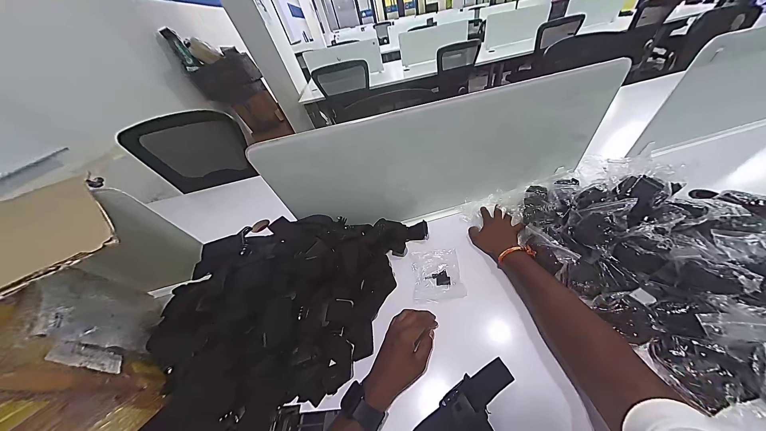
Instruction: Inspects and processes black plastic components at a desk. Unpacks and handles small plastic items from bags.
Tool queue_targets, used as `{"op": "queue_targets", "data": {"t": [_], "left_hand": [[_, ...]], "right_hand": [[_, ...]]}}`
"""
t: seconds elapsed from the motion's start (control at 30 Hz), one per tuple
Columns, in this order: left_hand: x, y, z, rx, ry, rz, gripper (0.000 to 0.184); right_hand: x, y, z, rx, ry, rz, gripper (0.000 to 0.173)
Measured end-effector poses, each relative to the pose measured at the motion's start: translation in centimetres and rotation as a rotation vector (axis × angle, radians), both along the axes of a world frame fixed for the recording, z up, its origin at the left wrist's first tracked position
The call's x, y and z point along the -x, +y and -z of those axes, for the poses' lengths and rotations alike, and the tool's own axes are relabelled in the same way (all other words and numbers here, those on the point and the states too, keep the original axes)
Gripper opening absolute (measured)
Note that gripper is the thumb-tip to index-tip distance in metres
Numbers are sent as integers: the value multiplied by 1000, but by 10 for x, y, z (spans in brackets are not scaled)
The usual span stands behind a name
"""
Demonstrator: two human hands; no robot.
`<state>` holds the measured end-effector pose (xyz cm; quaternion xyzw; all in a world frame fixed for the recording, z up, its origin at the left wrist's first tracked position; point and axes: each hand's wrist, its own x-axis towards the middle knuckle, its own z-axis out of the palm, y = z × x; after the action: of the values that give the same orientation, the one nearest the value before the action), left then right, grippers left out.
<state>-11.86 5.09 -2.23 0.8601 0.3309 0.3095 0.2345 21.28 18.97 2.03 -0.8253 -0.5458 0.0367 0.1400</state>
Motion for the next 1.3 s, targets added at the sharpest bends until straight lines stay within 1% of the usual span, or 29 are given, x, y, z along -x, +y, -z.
{"op": "queue_targets", "data": {"t": [0.1, 0.17, 0.43, 0.5, 0.63, 0.67, 0.77, 0.9, 0.93, 1.03, 1.07, 1.1, 1.17, 1.2, 1.23, 1.3], "left_hand": [[0, 0, 0, 6, 6, 4, 23], [-1, 2, 0, 1, 6, 8, 23], [-2, 2, 0, -8, 32, 13, 23], [-2, 2, -1, -4, 27, 16, 24], [0, 2, -2, 20, 10, 15, 23], [-1, 3, -3, 21, 7, 14, 23], [-1, 2, -3, 34, 5, 17, 23], [-1, 3, -2, 34, 0, 28, 24], [-1, 4, -3, 30, -2, 29, 24], [0, 3, -1, 27, 0, 30, 23], [1, 3, -1, 31, 5, 32, 24], [1, 3, -1, 30, 6, 33, 24], [0, 4, -1, 31, 8, 35, 24], [0, 5, -2, 35, 13, 35, 24], [0, 5, -2, 37, 16, 34, 24], [0, 6, -3, 42, 17, 33, 24]], "right_hand": [[1, 8, -1, -28, 20, -1, 65], [4, 11, -3, -30, 21, -28, 61], [29, -1, 8, -26, 3, -233, 61], [26, -6, 4, -9, 2, -268, 64], [15, -17, -15, 28, 90, -370, 93], [12, -18, -22, 19, 110, -389, 96], [4, -21, -37, -58, 127, -407, 91], [-5, -18, -27, -138, -52, -374, 95], [-6, -16, -26, -191, -45, -360, 90], [-4, -12, -35, -408, 116, -312, 58], [-3, -10, -40, -460, 179, -279, 50], [-5, -2, -43, -508, 205, -246, 44], [-8, 17, -49, -526, 176, -230, 38], [-9, 23, -48, -497, 139, -256, 39], [-8, 28, -46, -431, 94, -292, 46], [-3, 30, -30, -231, -13, -322, 69]]}}
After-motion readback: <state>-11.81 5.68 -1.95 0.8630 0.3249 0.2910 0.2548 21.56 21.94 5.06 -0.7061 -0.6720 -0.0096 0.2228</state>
